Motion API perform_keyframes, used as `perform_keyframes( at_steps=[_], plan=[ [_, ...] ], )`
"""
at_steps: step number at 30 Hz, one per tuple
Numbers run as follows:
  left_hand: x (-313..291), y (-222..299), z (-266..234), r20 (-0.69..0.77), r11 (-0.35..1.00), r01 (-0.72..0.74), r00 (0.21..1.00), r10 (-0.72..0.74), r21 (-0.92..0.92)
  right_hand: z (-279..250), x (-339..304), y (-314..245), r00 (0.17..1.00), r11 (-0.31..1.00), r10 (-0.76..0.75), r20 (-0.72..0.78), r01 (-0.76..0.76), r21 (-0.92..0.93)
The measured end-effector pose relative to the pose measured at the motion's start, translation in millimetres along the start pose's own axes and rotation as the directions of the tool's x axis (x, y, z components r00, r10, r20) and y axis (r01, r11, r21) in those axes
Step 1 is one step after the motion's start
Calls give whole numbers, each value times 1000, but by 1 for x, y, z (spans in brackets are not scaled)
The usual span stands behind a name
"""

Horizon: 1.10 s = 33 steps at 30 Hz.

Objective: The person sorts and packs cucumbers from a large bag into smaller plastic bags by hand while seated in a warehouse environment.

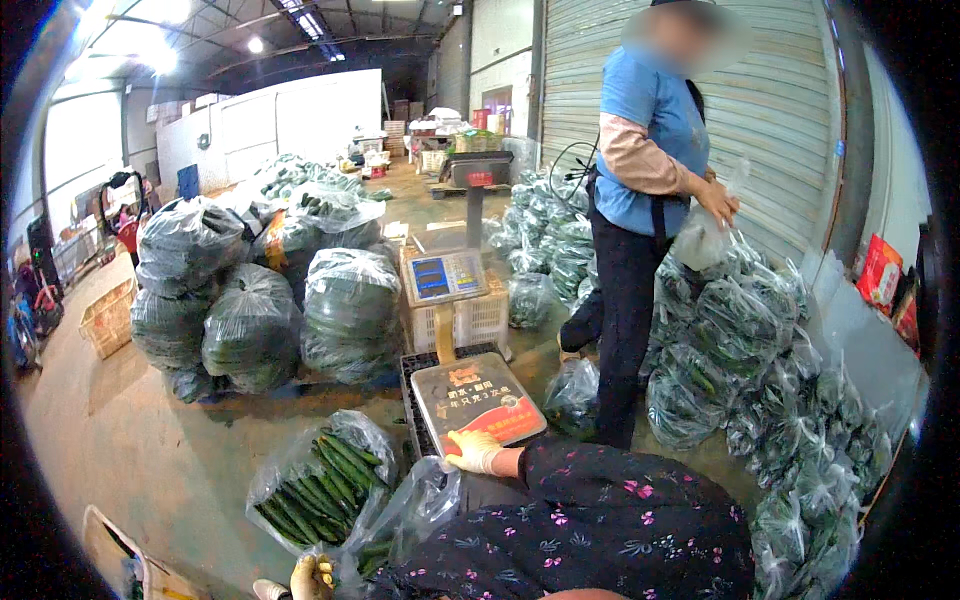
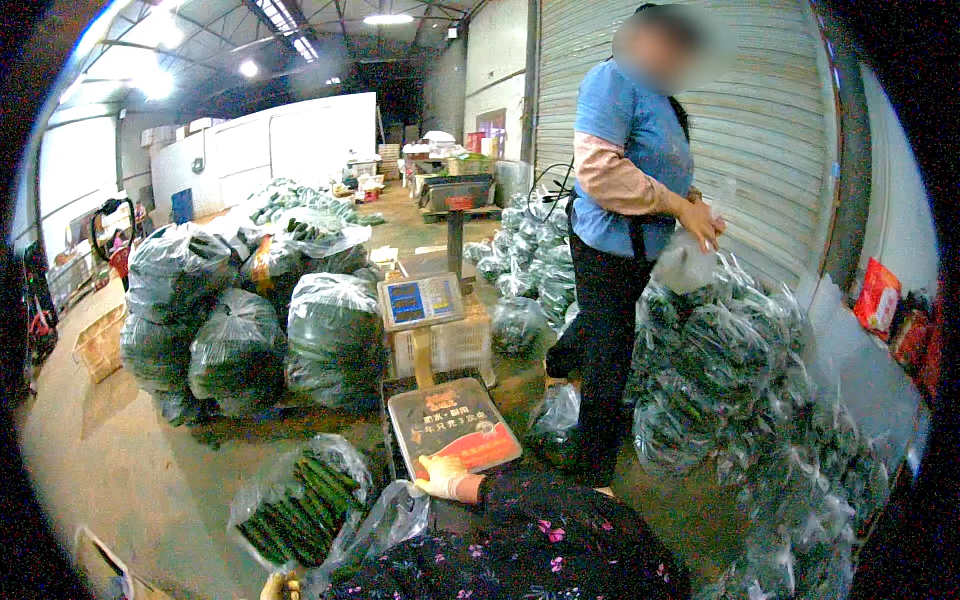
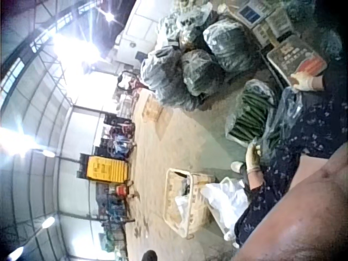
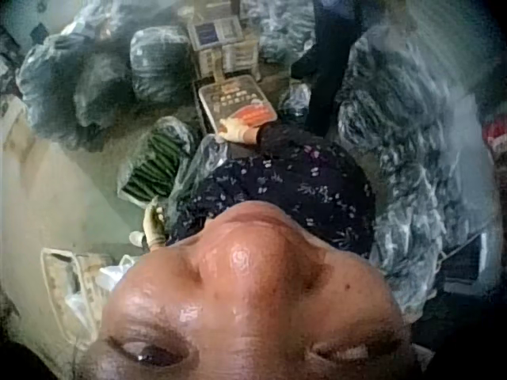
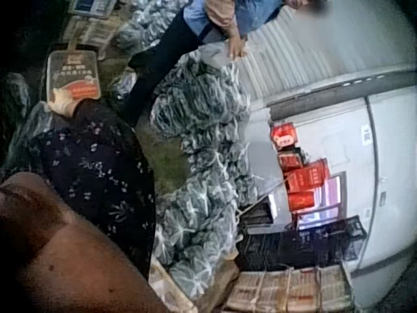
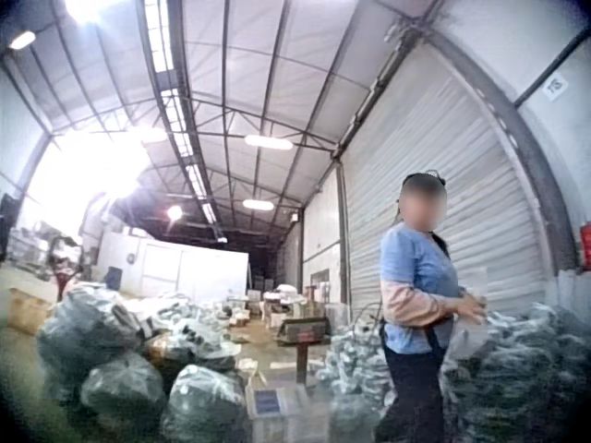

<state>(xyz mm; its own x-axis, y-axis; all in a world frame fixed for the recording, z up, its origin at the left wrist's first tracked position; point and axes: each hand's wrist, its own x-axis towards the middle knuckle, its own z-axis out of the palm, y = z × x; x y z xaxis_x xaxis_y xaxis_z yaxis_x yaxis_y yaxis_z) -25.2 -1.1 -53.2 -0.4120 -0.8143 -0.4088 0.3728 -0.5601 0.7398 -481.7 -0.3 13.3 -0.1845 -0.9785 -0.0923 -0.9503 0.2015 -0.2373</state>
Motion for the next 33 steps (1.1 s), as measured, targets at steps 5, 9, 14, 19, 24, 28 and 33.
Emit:
perform_keyframes(
  at_steps=[5,9,14,19,24,28,33],
  plan=[
    [29,-16,-25,64,981,105,993,-96,-161,4,-1,13,1000,1000,15,-24,-15,22],
    [53,-31,-68,220,940,219,962,-162,-263,4,0,6,1000,999,-14,-22,15,39],
    [47,-32,-17,-14,975,-138,990,138,-173,13,1,17,999,999,-19,-46,20,32],
    [-5,13,39,-6,950,-136,990,140,-283,2,-5,15,999,999,7,-39,-5,47],
    [-22,-3,-2,9,979,-192,981,192,70,2,-6,9,993,998,-7,-120,14,55],
    [-26,-12,-8,4,990,-100,995,101,101,11,-4,10,991,998,-36,-128,43,55],
    [-67,18,62,-196,884,-201,932,305,422,11,-4,14,982,987,-64,-180,89,137]
  ],
)
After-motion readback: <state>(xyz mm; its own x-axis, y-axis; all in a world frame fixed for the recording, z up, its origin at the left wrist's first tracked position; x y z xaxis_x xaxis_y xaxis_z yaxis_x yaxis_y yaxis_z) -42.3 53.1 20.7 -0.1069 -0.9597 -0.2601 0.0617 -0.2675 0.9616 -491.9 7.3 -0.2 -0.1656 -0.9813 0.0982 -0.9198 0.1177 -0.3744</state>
